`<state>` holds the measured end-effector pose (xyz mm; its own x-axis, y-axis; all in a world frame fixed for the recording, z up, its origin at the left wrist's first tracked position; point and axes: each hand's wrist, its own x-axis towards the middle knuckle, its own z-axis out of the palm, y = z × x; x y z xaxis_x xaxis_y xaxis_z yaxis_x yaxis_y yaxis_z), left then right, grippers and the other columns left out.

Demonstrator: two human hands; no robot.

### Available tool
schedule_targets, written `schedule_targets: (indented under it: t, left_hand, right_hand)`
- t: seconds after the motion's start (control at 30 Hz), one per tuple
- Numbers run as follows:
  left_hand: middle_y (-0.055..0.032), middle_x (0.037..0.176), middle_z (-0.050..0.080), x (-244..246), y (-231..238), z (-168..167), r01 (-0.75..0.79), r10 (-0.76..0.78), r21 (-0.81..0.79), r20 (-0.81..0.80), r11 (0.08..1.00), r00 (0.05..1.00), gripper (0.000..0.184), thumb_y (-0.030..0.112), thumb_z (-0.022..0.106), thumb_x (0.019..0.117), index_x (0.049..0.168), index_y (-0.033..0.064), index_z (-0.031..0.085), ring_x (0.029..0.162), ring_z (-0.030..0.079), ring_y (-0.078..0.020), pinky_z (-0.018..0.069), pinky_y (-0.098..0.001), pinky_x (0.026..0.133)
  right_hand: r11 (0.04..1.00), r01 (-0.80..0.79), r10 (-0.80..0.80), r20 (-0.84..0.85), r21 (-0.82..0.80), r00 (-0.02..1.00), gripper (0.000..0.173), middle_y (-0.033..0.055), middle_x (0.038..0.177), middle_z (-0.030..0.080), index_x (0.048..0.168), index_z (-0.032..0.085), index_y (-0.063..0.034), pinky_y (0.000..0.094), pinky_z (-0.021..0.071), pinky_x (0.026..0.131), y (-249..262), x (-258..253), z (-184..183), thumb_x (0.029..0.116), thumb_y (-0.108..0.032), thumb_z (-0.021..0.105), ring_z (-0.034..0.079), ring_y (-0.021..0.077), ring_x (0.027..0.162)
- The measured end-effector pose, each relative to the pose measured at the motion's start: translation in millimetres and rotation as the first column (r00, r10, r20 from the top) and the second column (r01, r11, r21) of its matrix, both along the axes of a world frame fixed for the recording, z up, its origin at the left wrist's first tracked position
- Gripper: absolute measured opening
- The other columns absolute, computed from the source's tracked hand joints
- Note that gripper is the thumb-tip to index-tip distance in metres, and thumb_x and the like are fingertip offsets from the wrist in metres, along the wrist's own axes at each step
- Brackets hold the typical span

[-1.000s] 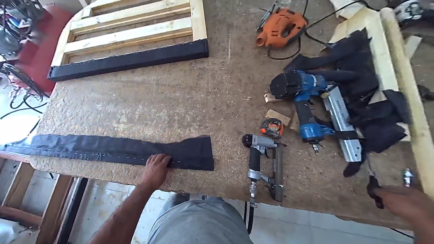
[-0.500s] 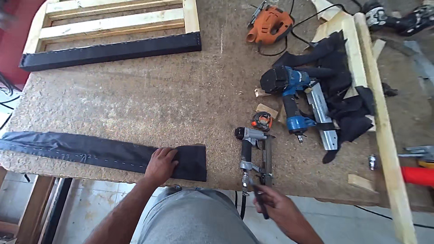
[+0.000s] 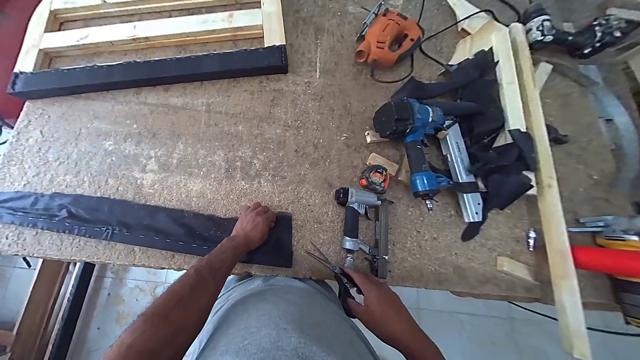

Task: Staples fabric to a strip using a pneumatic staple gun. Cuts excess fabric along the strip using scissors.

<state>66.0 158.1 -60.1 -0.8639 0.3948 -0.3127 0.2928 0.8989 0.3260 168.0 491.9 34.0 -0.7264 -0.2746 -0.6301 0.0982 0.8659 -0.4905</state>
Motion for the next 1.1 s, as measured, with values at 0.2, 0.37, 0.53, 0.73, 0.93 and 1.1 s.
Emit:
schedule_targets:
  t: [0.2,0.37,0.53,0.73,0.93,1.1]
  left_hand:
    - [-0.0112,0.11,0.069,6,-3,0,0.04,-0.038,0.027,-0.079,0.999,0.996,0.021,0.021,0.056,0.104,0.104,0.0084,0.072,0.114,0.063,-0.0304,0.0528,-0.0482,0.099]
    - [-0.0082,0.104,0.072,25,26,58,-0.416,0.363,0.3,0.218,0.858,0.906,0.027,0.03,0.058,0.1055,0.111,0.0076,0.072,0.096,0.071,-0.0228,0.0585,-0.0483,0.089]
    - [-0.0042,0.092,0.071,50,56,90,-0.766,-0.082,0.533,0.836,0.359,0.543,0.043,0.026,0.05,0.1042,0.141,0.0038,0.055,0.077,0.068,-0.012,0.0585,-0.0291,0.072]
    - [0.0058,0.055,0.053,54,67,96,-0.856,0.011,0.508,0.86,0.094,0.511,0.029,0.015,0.047,0.1059,0.095,0.0009,0.07,0.049,0.051,-0.003,0.0487,-0.0205,0.054]
    - [-0.0044,0.058,0.059,59,70,91,-0.944,0.362,0.321,0.872,0.08,0.328,0.03,0.021,0.05,0.1093,0.1,-0.0029,0.065,0.053,0.06,-0.013,0.0541,-0.0271,0.057]
    - [0.0007,0.056,0.054,58,80,99,-0.967,0.332,0.183,0.914,0.179,0.234,0.029,0.024,0.049,0.1099,0.093,0.0028,0.058,0.049,0.057,-0.0088,0.0518,-0.0222,0.051]
  right_hand:
    - [0.996,-0.066,0.069,-0.049,0.057,0.996,0.059,0.0127,0.137,0.064,0.15,0.052,-0.0143,0.0552,0.0442,0.11,0,-16,4,0.0937,-0.024,0.066,0.06,0.0316,0.127]
    - [0.991,0.086,-0.087,-0.008,-0.104,0.996,0.05,0.0085,0.131,0.069,0.145,0.057,-0.0115,0.0454,0.051,0.106,1,-26,11,0.0963,-0.02,0.064,0.066,0.0231,0.12]
    - [0.523,0.546,-0.23,0.509,-0.654,0.829,0.036,0.0077,0.102,0.075,0.128,0.064,0.0029,0.0353,0.0635,0.078,-18,-33,19,0.0957,-0.013,0.068,0.073,0.0185,0.086]
    - [0.394,0.682,-0.252,0.642,-0.616,0.724,0.023,0.0129,0.103,0.075,0.117,0.068,0.0023,0.0396,0.0633,0.08,-27,-44,10,0.103,-0.008,0.053,0.074,0.0222,0.09]
    - [0.923,0.091,-0.209,-0.287,-0.374,0.935,0.025,0.0085,0.115,0.074,0.116,0.075,-0.0075,0.0399,0.057,0.098,-49,-26,30,0.0992,-0.021,0.063,0.07,0.0208,0.11]
    - [0.973,-0.232,0.231,-0.153,0.012,0.961,0.034,0.0196,0.113,0.072,0.13,0.063,-0.003,0.0553,0.0525,0.096,-72,-35,34,0.0994,-0.017,0.06,0.067,0.0391,0.112]
